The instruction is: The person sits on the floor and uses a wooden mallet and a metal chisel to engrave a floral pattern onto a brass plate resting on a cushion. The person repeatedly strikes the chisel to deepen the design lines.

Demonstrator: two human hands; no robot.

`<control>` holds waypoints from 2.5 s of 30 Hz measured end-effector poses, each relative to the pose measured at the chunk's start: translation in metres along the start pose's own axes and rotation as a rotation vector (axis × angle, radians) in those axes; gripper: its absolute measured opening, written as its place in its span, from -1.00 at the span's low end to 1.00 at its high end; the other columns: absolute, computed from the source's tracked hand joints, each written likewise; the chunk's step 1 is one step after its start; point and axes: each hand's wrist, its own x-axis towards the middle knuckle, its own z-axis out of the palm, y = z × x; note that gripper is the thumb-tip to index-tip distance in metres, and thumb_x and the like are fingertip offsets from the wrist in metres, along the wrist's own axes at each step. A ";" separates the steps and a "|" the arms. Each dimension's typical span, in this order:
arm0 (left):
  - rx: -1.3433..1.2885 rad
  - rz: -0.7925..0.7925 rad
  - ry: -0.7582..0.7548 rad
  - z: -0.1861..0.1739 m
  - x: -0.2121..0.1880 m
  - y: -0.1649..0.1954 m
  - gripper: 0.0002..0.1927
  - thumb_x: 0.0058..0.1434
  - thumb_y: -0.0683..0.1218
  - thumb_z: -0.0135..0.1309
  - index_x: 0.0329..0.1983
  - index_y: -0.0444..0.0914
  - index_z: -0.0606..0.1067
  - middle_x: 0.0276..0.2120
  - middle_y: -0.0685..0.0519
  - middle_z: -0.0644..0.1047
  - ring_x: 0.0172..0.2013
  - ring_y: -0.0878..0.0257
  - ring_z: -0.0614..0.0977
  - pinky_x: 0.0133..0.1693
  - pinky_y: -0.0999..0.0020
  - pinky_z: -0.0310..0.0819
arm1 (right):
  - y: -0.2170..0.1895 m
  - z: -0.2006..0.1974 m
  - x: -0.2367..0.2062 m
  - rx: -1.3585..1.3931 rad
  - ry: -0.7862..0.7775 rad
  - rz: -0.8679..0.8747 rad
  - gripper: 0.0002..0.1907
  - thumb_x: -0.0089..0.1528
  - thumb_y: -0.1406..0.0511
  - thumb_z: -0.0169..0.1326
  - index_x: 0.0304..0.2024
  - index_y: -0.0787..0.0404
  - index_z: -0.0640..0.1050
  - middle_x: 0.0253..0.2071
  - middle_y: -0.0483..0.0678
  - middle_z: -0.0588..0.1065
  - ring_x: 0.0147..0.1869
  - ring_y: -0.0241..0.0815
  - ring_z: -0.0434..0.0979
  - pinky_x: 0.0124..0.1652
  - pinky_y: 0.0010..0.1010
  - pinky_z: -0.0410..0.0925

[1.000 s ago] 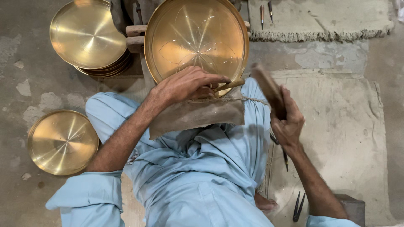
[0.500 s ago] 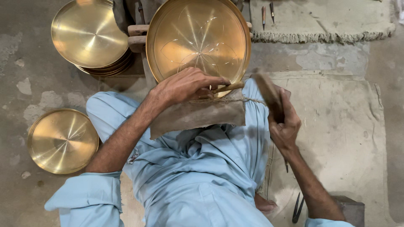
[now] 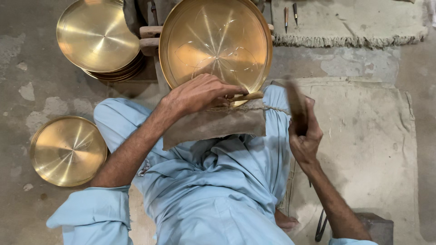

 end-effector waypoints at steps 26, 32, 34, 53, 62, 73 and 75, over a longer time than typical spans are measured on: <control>0.023 -0.011 0.042 -0.005 -0.009 0.000 -0.48 0.23 -0.05 0.08 0.29 -0.02 0.43 -0.27 0.11 0.65 -0.28 0.14 0.61 -0.05 0.16 0.56 | -0.005 0.002 0.001 -0.071 -0.103 -0.133 -0.15 0.17 0.53 0.08 0.51 0.01 0.24 0.14 0.13 0.56 0.01 -0.08 0.63 -0.07 -0.33 0.52; -0.032 -0.131 -0.037 -0.007 -0.009 0.001 -0.48 0.33 -0.18 -0.06 0.36 0.02 0.39 -0.29 0.10 0.64 -0.33 0.15 0.59 0.01 0.23 0.58 | -0.009 -0.002 0.005 -0.083 -0.163 -0.138 -0.11 0.14 0.55 0.07 0.51 -0.01 0.21 0.08 0.13 0.56 -0.01 -0.11 0.62 -0.07 -0.31 0.52; -0.034 -0.136 -0.037 -0.009 -0.010 0.003 -0.45 0.28 -0.17 -0.06 0.35 0.03 0.39 -0.31 0.08 0.63 -0.35 0.15 0.59 0.00 0.22 0.58 | -0.009 -0.004 0.006 -0.119 -0.187 -0.133 -0.10 0.14 0.56 0.07 0.51 -0.01 0.23 0.03 0.11 0.58 -0.03 -0.12 0.63 -0.09 -0.31 0.52; -0.118 -0.151 0.036 -0.020 -0.013 0.013 -0.57 0.37 -0.13 -0.02 0.31 -0.04 0.42 -0.25 0.08 0.67 -0.28 0.16 0.66 -0.08 0.16 0.60 | -0.011 -0.003 0.010 -0.095 -0.210 -0.076 -0.11 0.13 0.52 0.11 0.50 -0.01 0.24 0.02 0.16 0.58 -0.08 -0.01 0.66 -0.12 -0.24 0.53; -0.314 -0.233 0.966 -0.032 -0.066 -0.042 -0.67 0.51 -0.15 0.15 0.25 -0.22 0.34 -0.14 0.00 0.61 -0.18 0.22 0.69 -0.09 0.35 0.71 | -0.026 -0.020 -0.018 -0.039 -0.985 -0.051 -0.14 -0.08 0.49 0.21 0.31 0.01 0.41 0.01 0.02 0.63 0.00 -0.01 0.67 0.04 -0.17 0.49; -0.393 -0.626 0.764 -0.042 -0.069 -0.038 -0.54 0.52 0.10 0.10 -0.33 -0.37 0.52 -0.59 0.07 0.40 -0.50 0.38 0.37 -0.44 0.37 0.25 | -0.067 0.000 0.074 0.466 -0.427 0.176 -0.65 0.42 0.27 0.04 0.16 0.38 0.55 -0.37 -0.06 0.54 -0.44 -0.38 0.50 -0.46 -0.53 0.44; -0.392 -0.480 0.833 -0.043 -0.062 -0.033 -0.58 0.53 0.09 0.07 -0.23 -0.38 0.53 -0.52 0.11 0.48 -0.45 0.41 0.45 -0.38 0.40 0.35 | -0.079 0.017 0.110 0.511 -0.493 0.314 -0.61 0.37 0.29 0.01 0.20 0.37 0.46 -0.32 -0.15 0.59 -0.44 -0.40 0.53 -0.50 -0.55 0.45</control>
